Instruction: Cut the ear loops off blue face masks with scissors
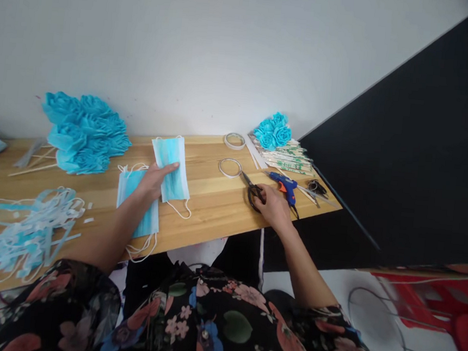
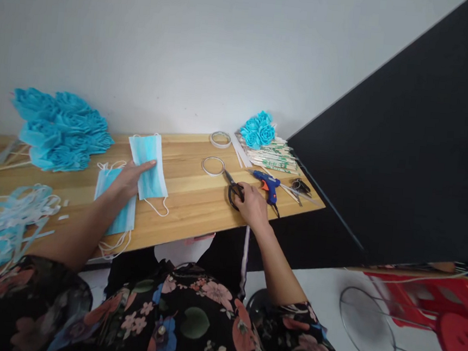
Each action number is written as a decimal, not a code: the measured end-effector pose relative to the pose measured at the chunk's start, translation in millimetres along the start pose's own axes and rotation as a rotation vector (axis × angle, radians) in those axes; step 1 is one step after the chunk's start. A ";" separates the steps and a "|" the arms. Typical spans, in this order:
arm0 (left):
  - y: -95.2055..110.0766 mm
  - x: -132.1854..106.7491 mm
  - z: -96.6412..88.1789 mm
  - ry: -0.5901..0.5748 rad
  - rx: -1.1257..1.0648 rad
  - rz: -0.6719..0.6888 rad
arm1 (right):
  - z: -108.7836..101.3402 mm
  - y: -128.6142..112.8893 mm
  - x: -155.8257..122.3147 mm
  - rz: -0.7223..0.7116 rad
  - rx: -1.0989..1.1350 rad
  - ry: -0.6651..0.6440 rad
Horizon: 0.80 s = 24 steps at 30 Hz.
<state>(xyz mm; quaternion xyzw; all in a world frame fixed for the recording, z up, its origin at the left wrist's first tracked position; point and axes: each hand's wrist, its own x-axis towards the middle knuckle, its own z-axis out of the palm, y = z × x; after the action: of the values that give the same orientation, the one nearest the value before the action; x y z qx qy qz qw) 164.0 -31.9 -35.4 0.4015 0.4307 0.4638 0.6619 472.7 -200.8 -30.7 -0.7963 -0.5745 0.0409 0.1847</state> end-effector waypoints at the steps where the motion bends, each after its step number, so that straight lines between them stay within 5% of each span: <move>1: -1.3 0.7 -0.6 0.004 0.007 -0.004 | 0.5 -1.1 0.8 -0.035 0.032 0.012; 8: -3.0 3.6 -2.1 0.022 0.009 -0.022 | 3.0 -26.2 37.9 -0.273 0.050 0.040; 14: -0.9 2.0 -0.3 0.046 -0.003 -0.010 | 8.3 -47.7 73.4 -0.427 -0.044 -0.127; 20: -2.2 3.3 -1.4 0.053 0.017 -0.007 | 9.6 -51.5 61.8 -0.347 -0.093 -0.169; 24: 1.0 0.4 1.0 0.090 0.020 -0.040 | 3.8 -50.3 53.7 -0.314 0.097 -0.097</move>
<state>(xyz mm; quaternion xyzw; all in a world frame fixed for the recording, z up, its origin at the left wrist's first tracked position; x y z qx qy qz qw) 164.7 -31.3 -34.3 0.3781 0.4724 0.4638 0.6471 444.4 -136.3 -9.1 -0.6841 -0.6973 0.0778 0.1992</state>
